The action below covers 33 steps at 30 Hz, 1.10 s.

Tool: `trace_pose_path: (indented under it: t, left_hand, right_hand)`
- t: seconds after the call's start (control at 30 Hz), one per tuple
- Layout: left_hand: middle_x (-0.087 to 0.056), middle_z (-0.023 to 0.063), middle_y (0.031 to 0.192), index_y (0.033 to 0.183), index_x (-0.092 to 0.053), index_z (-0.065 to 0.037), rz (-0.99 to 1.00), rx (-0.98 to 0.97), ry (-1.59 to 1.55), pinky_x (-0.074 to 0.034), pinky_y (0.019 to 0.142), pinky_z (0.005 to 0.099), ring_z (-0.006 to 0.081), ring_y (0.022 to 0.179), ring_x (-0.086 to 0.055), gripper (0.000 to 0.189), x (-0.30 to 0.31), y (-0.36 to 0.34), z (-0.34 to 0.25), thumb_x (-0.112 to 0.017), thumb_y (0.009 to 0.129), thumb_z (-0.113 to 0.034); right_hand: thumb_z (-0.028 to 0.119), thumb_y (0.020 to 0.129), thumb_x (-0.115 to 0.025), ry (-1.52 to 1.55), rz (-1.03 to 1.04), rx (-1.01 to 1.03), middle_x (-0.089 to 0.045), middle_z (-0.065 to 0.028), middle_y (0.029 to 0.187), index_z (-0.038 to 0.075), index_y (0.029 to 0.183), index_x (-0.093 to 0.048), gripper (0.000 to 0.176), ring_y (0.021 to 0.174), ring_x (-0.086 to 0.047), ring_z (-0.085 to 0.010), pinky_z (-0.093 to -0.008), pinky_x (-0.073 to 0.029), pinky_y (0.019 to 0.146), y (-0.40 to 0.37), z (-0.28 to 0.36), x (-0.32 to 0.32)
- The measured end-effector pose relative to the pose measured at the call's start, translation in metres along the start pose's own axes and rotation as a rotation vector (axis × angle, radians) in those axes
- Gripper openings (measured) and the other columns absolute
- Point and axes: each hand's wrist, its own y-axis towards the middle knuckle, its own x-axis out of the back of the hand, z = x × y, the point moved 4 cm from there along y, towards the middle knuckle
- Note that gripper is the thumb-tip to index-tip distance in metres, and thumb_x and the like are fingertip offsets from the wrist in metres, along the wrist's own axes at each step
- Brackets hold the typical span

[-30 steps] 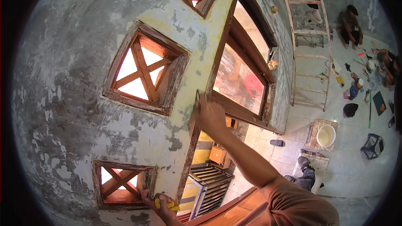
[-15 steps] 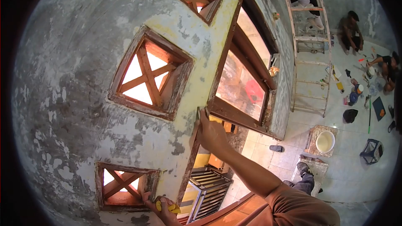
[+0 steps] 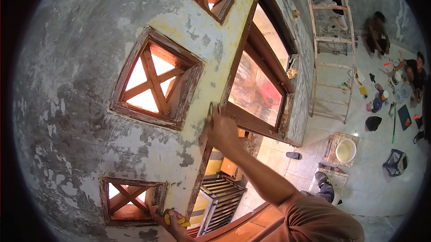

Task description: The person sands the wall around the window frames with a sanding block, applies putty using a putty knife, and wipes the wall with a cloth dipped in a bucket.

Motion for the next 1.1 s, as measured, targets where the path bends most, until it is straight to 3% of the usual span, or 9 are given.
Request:
trace_pose_path:
  t: [0.17, 0.27, 0.4, 0.73, 0.8, 0.87, 0.93, 0.97, 1.1]
  left_hand:
    - [-0.041, -0.0006, 0.062, 0.13, -0.035, -0.014, 0.012, 0.005, -0.042, -0.036, 0.053, 0.0223, 0.0089, 0.054, -0.041, 0.048, 0.003, 0.001, 0.007, -0.052, 0.085, -0.007]
    - [-0.041, -0.0004, 0.062, 0.13, -0.035, -0.014, 0.001, -0.004, -0.035, -0.036, 0.052, 0.022, 0.009, 0.053, -0.041, 0.048, 0.004, 0.001, 0.004, -0.052, 0.085, -0.008]
    - [-0.041, -0.0002, 0.062, 0.131, -0.035, -0.014, 0.011, 0.031, -0.057, -0.037, 0.053, 0.0228, 0.0094, 0.053, -0.041, 0.048, 0.0, 0.001, 0.003, -0.053, 0.086, -0.009]
    - [-0.042, 0.0004, 0.061, 0.129, -0.034, -0.014, 0.031, -0.011, -0.042, -0.036, 0.055, 0.0238, 0.0111, 0.054, -0.042, 0.055, 0.012, 0.008, 0.015, -0.062, 0.082, -0.014]
    - [-0.042, 0.0002, 0.06, 0.128, -0.035, -0.013, -0.014, 0.033, -0.032, -0.036, 0.056, 0.0239, 0.011, 0.054, -0.042, 0.055, 0.007, 0.005, 0.009, -0.063, 0.081, -0.015]
    - [-0.042, -0.0002, 0.063, 0.128, -0.036, -0.013, -0.005, -0.004, -0.046, -0.036, 0.055, 0.0231, 0.0098, 0.054, -0.042, 0.051, 0.012, 0.005, 0.011, -0.058, 0.083, -0.01]
    - [-0.042, -0.0007, 0.065, 0.129, -0.037, -0.012, 0.019, -0.032, -0.068, -0.036, 0.053, 0.0223, 0.0085, 0.055, -0.041, 0.047, 0.004, 0.009, 0.014, -0.053, 0.085, -0.006]
    - [-0.042, -0.0006, 0.066, 0.129, -0.037, -0.013, 0.022, -0.022, -0.065, -0.036, 0.053, 0.0223, 0.0086, 0.055, -0.041, 0.048, 0.005, 0.009, 0.016, -0.054, 0.085, -0.006]
    - [-0.043, -0.0004, 0.065, 0.129, -0.036, -0.013, 0.012, -0.005, -0.032, -0.037, 0.054, 0.0224, 0.0088, 0.055, -0.042, 0.05, 0.018, 0.006, 0.017, -0.055, 0.083, -0.009]
  right_hand:
    - [0.025, 0.091, -0.052, 0.002, 0.079, 0.033, -0.062, -0.0251, 0.068, -0.008, 0.126, -0.044, 0.048, 0.061, -0.062, -0.0424, -0.0532, -0.048, 0.056, -0.019, 0.001, -0.003]
    - [0.02, 0.093, -0.051, 0.068, 0.075, 0.014, -0.061, -0.0253, 0.065, -0.006, 0.127, -0.048, 0.043, 0.06, -0.061, -0.0424, -0.0515, -0.047, 0.056, -0.001, 0.005, 0.009]
    - [0.015, 0.093, -0.049, -0.032, 0.063, 0.032, -0.059, -0.0267, 0.065, -0.007, 0.125, -0.048, 0.04, 0.059, -0.06, -0.0429, -0.0511, -0.046, 0.056, -0.034, 0.004, -0.001]
    - [0.02, 0.092, -0.051, 0.02, 0.101, -0.028, -0.061, -0.0262, 0.066, -0.013, 0.123, -0.048, 0.045, 0.064, -0.062, -0.0419, -0.0504, -0.048, 0.06, -0.008, -0.006, 0.001]
    - [0.02, 0.091, -0.052, 0.071, -0.003, 0.024, -0.061, -0.0267, 0.066, -0.012, 0.125, -0.047, 0.047, 0.061, -0.062, -0.0427, -0.0529, -0.047, 0.056, 0.009, -0.007, 0.002]
    - [0.019, 0.091, -0.052, 0.078, 0.065, 0.0, -0.061, -0.027, 0.068, -0.012, 0.121, -0.05, 0.043, 0.062, -0.062, -0.0431, -0.0529, -0.048, 0.057, -0.005, -0.002, -0.001]
    - [0.014, 0.092, -0.049, 0.07, -0.077, 0.132, -0.06, -0.0291, 0.069, -0.011, 0.113, -0.053, 0.033, 0.067, -0.061, -0.0444, -0.051, -0.047, 0.065, -0.025, 0.009, 0.006]
    - [0.014, 0.092, -0.05, 0.058, 0.065, 0.007, -0.06, -0.0292, 0.07, -0.011, 0.115, -0.053, 0.035, 0.069, -0.062, -0.0438, -0.0497, -0.048, 0.063, -0.022, 0.001, 0.002]
    - [0.016, 0.092, -0.052, 0.14, 0.093, -0.103, -0.06, -0.0314, 0.075, -0.011, 0.123, -0.05, 0.042, 0.072, -0.062, -0.0451, -0.0497, -0.048, 0.063, 0.0, 0.008, 0.013]
